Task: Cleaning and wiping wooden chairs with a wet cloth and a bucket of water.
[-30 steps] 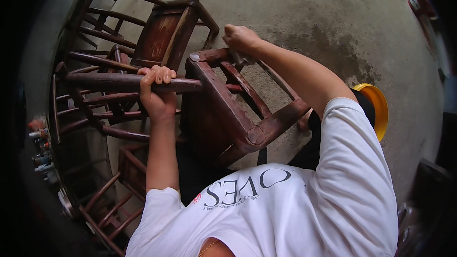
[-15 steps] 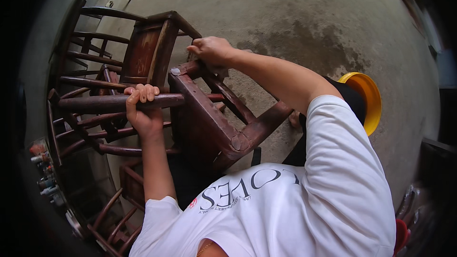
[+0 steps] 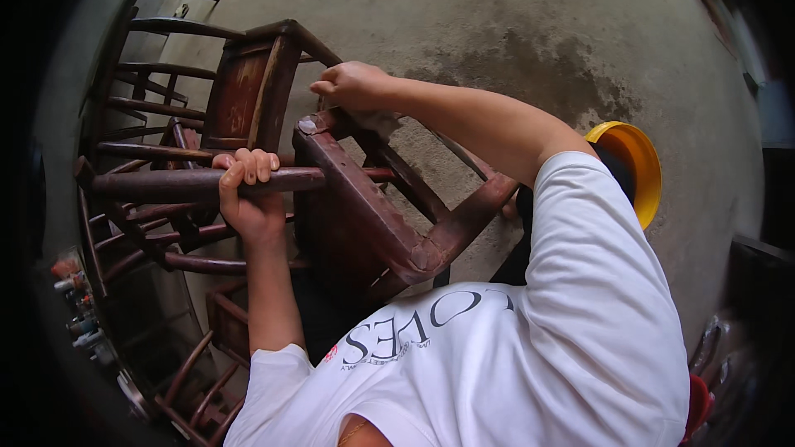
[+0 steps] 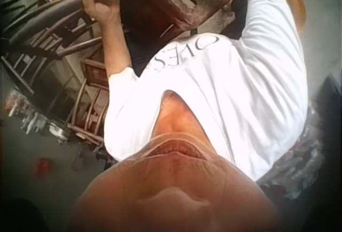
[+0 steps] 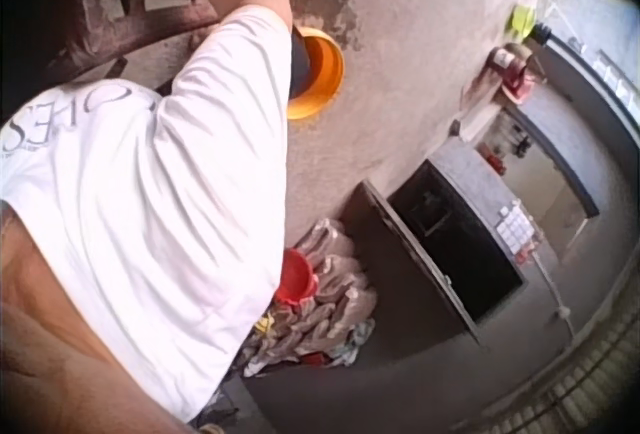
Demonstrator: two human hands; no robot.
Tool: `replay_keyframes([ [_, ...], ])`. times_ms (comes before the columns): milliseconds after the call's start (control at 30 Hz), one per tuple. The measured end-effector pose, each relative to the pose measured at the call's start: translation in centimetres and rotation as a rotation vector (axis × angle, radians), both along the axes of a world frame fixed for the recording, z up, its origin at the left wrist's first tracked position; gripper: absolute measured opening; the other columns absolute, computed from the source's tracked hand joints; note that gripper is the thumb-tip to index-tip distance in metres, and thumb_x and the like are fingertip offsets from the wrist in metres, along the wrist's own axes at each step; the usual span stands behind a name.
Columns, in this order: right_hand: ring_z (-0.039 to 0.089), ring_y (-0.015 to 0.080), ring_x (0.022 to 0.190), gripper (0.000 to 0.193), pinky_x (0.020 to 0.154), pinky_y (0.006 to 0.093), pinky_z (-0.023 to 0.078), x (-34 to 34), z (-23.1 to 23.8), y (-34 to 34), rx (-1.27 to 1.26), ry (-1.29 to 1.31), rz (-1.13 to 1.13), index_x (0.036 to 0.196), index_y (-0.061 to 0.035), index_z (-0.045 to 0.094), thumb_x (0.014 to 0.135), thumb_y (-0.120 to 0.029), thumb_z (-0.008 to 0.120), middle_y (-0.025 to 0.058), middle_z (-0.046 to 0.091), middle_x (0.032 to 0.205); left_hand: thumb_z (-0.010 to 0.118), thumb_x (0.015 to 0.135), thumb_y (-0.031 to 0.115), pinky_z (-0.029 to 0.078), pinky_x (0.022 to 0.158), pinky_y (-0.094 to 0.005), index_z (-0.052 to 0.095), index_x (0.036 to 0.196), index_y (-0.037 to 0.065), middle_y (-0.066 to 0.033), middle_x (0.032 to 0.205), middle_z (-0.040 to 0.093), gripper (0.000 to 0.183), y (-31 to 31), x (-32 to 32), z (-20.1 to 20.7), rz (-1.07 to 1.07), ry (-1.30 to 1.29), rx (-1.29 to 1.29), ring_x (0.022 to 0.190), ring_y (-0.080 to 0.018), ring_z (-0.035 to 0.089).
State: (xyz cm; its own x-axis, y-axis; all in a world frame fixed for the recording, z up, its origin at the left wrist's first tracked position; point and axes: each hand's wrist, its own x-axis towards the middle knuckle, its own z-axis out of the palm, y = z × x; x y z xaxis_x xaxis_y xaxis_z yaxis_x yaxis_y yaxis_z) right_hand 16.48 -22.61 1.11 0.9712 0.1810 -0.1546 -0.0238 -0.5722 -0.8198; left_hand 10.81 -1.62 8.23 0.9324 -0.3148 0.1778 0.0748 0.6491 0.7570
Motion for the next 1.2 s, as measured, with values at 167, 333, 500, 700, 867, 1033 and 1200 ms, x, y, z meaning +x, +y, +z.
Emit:
replay_keyframes([
  [167, 0.058, 0.0326, 0.1, 0.047, 0.082, 0.0412, 0.045, -2.7, -10.7, -8.8, -0.457, 0.142, -0.304, 0.099, -0.0057, 0.062, 0.091, -0.046, 0.039, 0.0177, 0.062, 0.104, 0.049, 0.082, 0.006, 0.035, 0.07, -0.0314, 0.045, 0.082, 0.013, -0.0004, 0.064, 0.036, 0.008, 0.1, 0.5, 0.1, -0.007, -0.02, -0.012, 0.062, -0.0135, 0.04],
  [333, 0.06, 0.0357, 0.081, 0.05, 0.075, 0.0406, 0.046, -1.9, -9.4, -11.3, -0.345, 0.276, -0.277, 0.094, -0.001, 0.061, 0.09, -0.048, 0.044, 0.0205, 0.063, 0.088, 0.05, 0.082, 0.006, 0.035, 0.07, -0.0311, 0.046, 0.083, 0.013, -0.0003, 0.065, 0.037, 0.008, 0.2, 0.4, 0.0, -0.008, 0.001, -0.016, 0.064, -0.0134, 0.04],
  [500, 0.063, 0.0326, 0.084, 0.055, 0.075, 0.0394, 0.046, -3.5, -3.6, -7.9, -0.13, 0.067, -0.233, 0.088, 0.0056, 0.061, 0.086, -0.048, 0.047, 0.024, 0.064, 0.087, 0.051, 0.081, 0.005, 0.038, 0.07, -0.0335, 0.045, 0.084, 0.013, -0.0019, 0.066, 0.039, 0.01, 2.8, 2.3, -1.0, 0.045, 0.043, -0.105, 0.064, -0.0157, 0.044],
  [700, 0.058, 0.0306, 0.094, 0.048, 0.08, 0.0373, 0.044, -7.2, -4.8, -6.3, -0.101, 0.186, -0.221, 0.105, 0.002, 0.052, 0.074, -0.032, 0.066, 0.0212, 0.06, 0.096, 0.054, 0.08, 0.006, 0.036, 0.071, -0.031, 0.048, 0.08, 0.013, -0.0005, 0.065, 0.038, 0.009, 2.5, 1.6, -0.7, 0.03, 0.047, -0.092, 0.064, -0.0141, 0.042],
  [867, 0.056, 0.0347, 0.098, 0.047, 0.084, 0.0395, 0.044, -7.6, -4.5, -6.7, -0.245, 0.133, -0.12, 0.106, -0.0027, 0.052, 0.076, -0.036, 0.067, 0.0209, 0.06, 0.099, 0.054, 0.08, 0.007, 0.037, 0.07, -0.0311, 0.046, 0.082, 0.013, -0.0008, 0.065, 0.038, 0.011, 1.8, 1.4, -0.4, 0.025, 0.054, -0.085, 0.064, -0.0142, 0.042],
  [1033, 0.054, 0.0345, 0.101, 0.04, 0.084, 0.0408, 0.045, -7.1, -1.5, -5.9, -0.376, -0.038, -0.049, 0.107, -0.0063, 0.053, 0.074, -0.025, 0.068, 0.0166, 0.054, 0.107, 0.054, 0.08, 0.006, 0.037, 0.07, -0.0308, 0.046, 0.081, 0.013, -0.0007, 0.065, 0.038, 0.011, 2.3, 1.8, -0.3, 0.063, 0.077, -0.094, 0.064, -0.014, 0.042],
  [1200, 0.054, 0.0322, 0.102, 0.029, 0.081, 0.0426, 0.046, -6.3, -1.6, -4.9, -0.53, -0.349, 0.24, 0.103, -0.0122, 0.058, 0.076, -0.023, 0.063, 0.0147, 0.052, 0.103, 0.055, 0.079, 0.005, 0.039, 0.071, -0.0318, 0.046, 0.08, 0.013, -0.0009, 0.064, 0.04, 0.012, 2.9, 2.3, -0.8, 0.054, 0.082, -0.131, 0.064, -0.0144, 0.044],
])
